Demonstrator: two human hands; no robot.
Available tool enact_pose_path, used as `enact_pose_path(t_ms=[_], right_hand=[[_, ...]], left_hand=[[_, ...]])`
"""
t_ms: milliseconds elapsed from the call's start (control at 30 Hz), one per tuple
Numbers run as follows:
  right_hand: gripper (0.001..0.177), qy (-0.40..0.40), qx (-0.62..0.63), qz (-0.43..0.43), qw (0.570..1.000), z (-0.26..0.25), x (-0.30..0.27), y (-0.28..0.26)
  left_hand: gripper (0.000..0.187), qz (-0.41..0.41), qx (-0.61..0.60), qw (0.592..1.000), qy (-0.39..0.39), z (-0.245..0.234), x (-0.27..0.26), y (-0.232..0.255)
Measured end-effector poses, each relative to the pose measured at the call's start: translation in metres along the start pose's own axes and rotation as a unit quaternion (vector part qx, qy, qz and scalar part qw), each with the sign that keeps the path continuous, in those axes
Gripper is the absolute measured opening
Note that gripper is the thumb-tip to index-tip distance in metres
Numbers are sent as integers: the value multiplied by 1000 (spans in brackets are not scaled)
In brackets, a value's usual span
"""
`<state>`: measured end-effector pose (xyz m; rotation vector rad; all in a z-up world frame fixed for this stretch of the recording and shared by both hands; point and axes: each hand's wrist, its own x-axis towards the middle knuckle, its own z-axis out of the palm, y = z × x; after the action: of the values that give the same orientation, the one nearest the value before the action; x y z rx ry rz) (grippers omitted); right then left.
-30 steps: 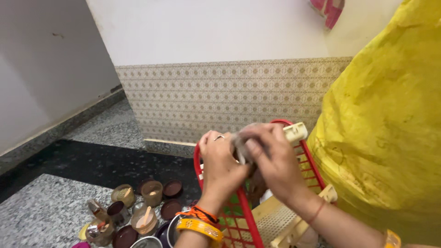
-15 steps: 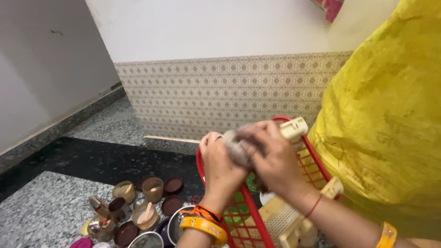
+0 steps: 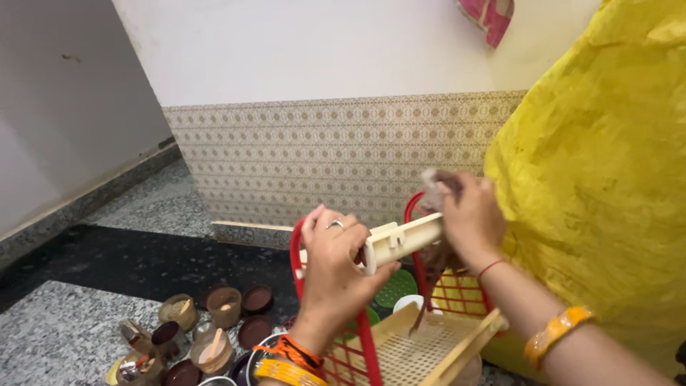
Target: The person wipes a small toy shopping cart and a green plastic bowl with a cloth. They clean the cart's shelves, wheels, and frame, then wipe the inside and outside of the bowl.
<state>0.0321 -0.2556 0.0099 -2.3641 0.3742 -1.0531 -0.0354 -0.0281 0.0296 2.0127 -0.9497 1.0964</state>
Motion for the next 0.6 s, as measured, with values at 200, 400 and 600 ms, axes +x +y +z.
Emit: enact_pose_path(t_ms=[200,400,600], right_hand=[[33,-43,86,9,995,-1,17,24],[31,-63,310,-199,928,-5,-58,-36],[38,-165,181,-79,966,-24,-3,2]], left_hand=[[43,22,4,999,-25,-13,9,-19],[40,0,33,999,-16,9,0,-25],[45,1,8,997,-75,11,8,-26]])
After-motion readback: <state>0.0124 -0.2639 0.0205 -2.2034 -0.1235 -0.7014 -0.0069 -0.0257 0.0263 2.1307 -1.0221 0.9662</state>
